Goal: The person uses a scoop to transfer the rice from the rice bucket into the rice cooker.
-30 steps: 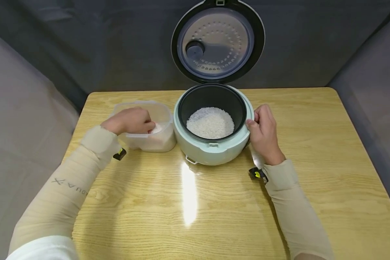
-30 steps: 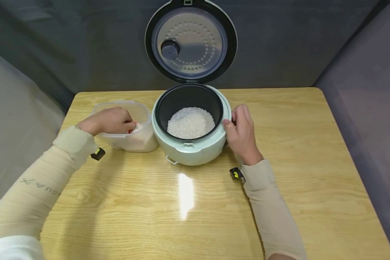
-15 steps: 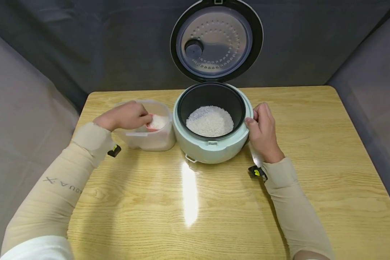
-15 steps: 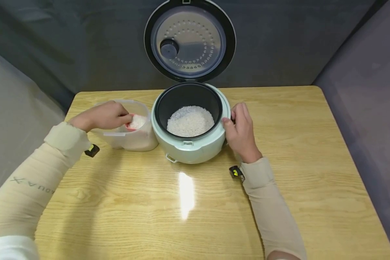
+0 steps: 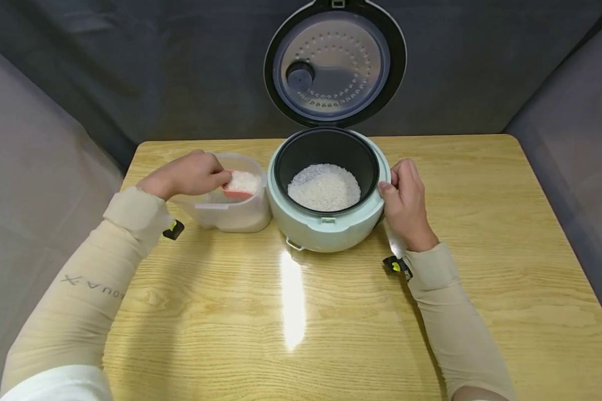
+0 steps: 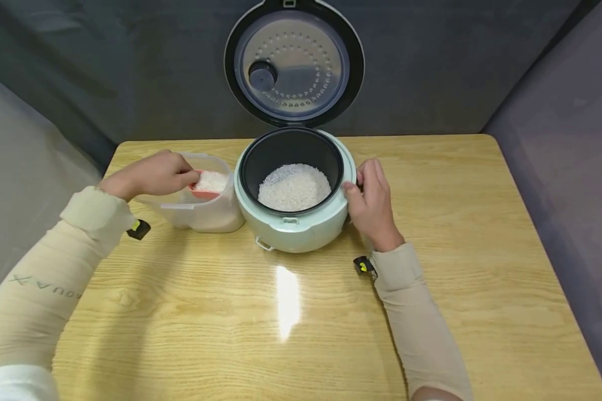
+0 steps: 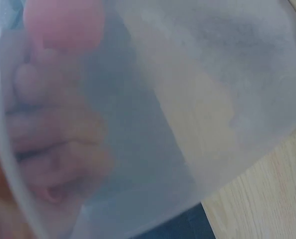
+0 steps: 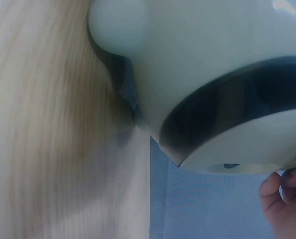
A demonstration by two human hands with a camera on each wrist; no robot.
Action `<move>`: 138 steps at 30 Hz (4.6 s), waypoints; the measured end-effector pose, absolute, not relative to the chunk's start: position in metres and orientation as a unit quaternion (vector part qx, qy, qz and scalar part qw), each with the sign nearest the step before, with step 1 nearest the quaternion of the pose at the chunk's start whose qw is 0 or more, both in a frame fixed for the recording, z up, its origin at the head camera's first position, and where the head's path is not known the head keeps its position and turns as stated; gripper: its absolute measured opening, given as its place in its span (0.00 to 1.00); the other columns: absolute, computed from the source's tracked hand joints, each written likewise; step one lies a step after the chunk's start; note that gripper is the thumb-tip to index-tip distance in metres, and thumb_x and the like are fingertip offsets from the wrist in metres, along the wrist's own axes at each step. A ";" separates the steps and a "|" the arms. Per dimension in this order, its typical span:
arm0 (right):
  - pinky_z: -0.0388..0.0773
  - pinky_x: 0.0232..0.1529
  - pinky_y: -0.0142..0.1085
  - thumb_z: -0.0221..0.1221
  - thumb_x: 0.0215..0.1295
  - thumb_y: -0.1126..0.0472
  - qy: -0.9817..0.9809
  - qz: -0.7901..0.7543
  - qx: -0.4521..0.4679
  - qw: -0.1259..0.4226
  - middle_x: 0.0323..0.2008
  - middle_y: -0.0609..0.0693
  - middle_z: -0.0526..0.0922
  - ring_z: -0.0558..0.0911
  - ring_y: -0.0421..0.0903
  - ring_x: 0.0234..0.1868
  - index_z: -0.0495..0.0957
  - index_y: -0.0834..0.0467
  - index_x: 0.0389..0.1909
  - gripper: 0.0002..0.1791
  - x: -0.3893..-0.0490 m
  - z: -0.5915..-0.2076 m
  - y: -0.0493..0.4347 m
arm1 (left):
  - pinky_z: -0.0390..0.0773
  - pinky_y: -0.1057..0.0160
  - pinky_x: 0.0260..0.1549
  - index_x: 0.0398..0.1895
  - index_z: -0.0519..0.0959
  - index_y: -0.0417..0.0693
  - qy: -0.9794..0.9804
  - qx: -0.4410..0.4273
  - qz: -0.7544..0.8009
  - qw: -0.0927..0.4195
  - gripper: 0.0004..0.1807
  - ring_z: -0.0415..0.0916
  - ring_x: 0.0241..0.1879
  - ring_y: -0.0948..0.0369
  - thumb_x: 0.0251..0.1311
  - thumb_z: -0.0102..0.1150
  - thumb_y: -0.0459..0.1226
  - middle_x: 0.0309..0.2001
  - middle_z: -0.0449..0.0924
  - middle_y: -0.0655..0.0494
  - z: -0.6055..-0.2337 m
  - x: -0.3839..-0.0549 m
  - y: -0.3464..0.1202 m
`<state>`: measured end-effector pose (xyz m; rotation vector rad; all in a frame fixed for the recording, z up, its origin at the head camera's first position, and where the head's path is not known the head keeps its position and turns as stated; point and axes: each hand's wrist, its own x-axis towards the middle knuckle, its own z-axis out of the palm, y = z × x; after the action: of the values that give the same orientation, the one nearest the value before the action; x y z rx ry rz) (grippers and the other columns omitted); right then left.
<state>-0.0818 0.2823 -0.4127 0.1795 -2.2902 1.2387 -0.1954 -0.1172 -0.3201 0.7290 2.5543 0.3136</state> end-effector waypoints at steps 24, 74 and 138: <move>0.55 0.37 0.33 0.47 0.56 0.61 -0.847 0.458 0.063 0.264 0.30 0.52 0.60 0.59 0.39 0.32 0.60 0.63 0.28 0.09 -0.079 -0.411 0.280 | 0.58 0.63 0.21 0.12 0.72 0.51 0.942 0.247 0.167 0.155 0.23 0.52 0.16 0.62 0.70 0.46 0.42 0.14 0.58 0.63 -0.302 -0.188 -0.140; 0.57 0.38 0.34 0.48 0.56 0.61 -0.845 0.460 0.071 0.263 0.31 0.51 0.60 0.62 0.46 0.34 0.61 0.65 0.29 0.09 -0.080 -0.413 0.283 | 0.53 0.65 0.16 0.09 0.68 0.52 0.934 0.286 0.198 0.080 0.24 0.49 0.13 0.64 0.68 0.45 0.41 0.12 0.57 0.63 -0.267 -0.196 -0.100; 0.57 0.38 0.33 0.48 0.56 0.57 -0.845 0.460 0.080 0.261 0.31 0.58 0.61 0.61 0.42 0.33 0.61 0.64 0.29 0.13 -0.080 -0.411 0.274 | 0.71 0.57 0.15 0.23 0.82 0.39 0.857 0.451 -0.067 -0.238 0.18 0.72 0.13 0.53 0.70 0.51 0.36 0.17 0.81 0.46 -0.258 -0.174 -0.031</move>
<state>-0.0804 0.2742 -0.4111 0.2162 -2.2883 1.2446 -0.1737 -0.0307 -0.2585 1.6836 3.1974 -0.2487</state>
